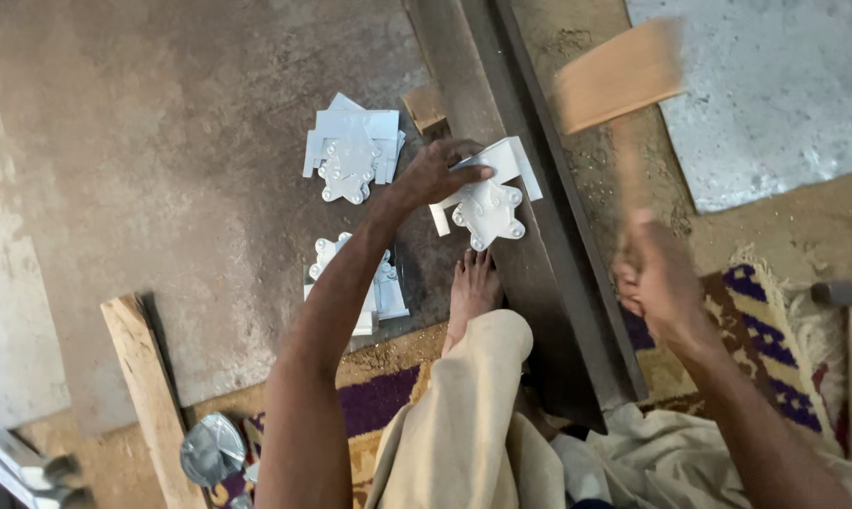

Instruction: The person sits on the floor and hammers embossed aluminum cutout pieces flat against a heavy metal beam using a wooden mallet, holding each piece in place with one hand while striking it, then setting the flattened piece on a pile and picking up the next piece.

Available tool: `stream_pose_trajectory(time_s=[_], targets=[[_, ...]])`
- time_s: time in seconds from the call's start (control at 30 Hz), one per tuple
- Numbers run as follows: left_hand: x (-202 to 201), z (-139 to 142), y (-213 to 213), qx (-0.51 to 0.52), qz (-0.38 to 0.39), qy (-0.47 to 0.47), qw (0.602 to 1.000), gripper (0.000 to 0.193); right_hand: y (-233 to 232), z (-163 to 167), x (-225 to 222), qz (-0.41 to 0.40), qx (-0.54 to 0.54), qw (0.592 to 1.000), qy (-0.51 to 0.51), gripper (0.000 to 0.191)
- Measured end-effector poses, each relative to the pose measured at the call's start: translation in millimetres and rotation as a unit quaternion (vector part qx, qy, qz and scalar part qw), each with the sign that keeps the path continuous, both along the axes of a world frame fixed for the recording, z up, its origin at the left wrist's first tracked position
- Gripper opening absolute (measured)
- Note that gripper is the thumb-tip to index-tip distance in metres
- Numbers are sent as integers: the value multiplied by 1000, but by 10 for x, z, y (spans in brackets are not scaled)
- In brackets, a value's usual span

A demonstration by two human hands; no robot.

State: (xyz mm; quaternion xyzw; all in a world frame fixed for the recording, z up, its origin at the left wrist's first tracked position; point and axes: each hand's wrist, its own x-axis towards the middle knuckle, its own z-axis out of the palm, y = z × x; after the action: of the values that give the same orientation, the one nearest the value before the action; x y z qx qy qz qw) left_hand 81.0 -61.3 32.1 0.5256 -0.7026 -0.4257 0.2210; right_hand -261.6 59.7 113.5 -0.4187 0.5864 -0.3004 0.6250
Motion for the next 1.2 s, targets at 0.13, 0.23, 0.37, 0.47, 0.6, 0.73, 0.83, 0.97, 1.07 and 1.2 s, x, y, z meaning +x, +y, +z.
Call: stream_pose_trajectory(time_s=[0.13, 0.23, 0.37, 0.47, 0.6, 0.73, 0.83, 0.97, 1.07, 1.2], targets=[[-18, 25, -1, 60, -2, 37, 998, 51, 52, 18, 34, -94, -99, 984, -117, 49], [-17, -13, -9, 10, -6, 19, 1000, 51, 26, -48, 92, 19, 55, 996, -65, 55], [-6, -128, -24, 3, 22, 19, 1000, 57, -15, -168, 50, -89, 84, 985, -120, 53], [-7, -206, 5, 16, 7, 37, 999, 56, 20, -137, 78, -100, 21, 990, -93, 54], [-8, -185, -43, 15, 27, 17, 999, 65, 29, 126, 265, 19, 155, 988, -9, 53], [5, -113, -64, 15, 15, -25, 999, 62, 51, 483, 126, 33, -42, 996, 67, 48], [34, -96, -53, 37, 5, -47, 998, 63, 128, 505, -51, 30, -276, 960, 46, 41], [43, -88, -20, 30, -4, -40, 999, 60, 151, 228, -175, 211, -192, 878, 384, 39], [6, 19, -38, -26, -12, -49, 998, 67, 195, 2, -247, 148, -195, 898, 364, 43], [-30, 296, -26, 129, 28, -190, 973, 69, 420, -166, -373, 54, -129, 945, 296, 48]])
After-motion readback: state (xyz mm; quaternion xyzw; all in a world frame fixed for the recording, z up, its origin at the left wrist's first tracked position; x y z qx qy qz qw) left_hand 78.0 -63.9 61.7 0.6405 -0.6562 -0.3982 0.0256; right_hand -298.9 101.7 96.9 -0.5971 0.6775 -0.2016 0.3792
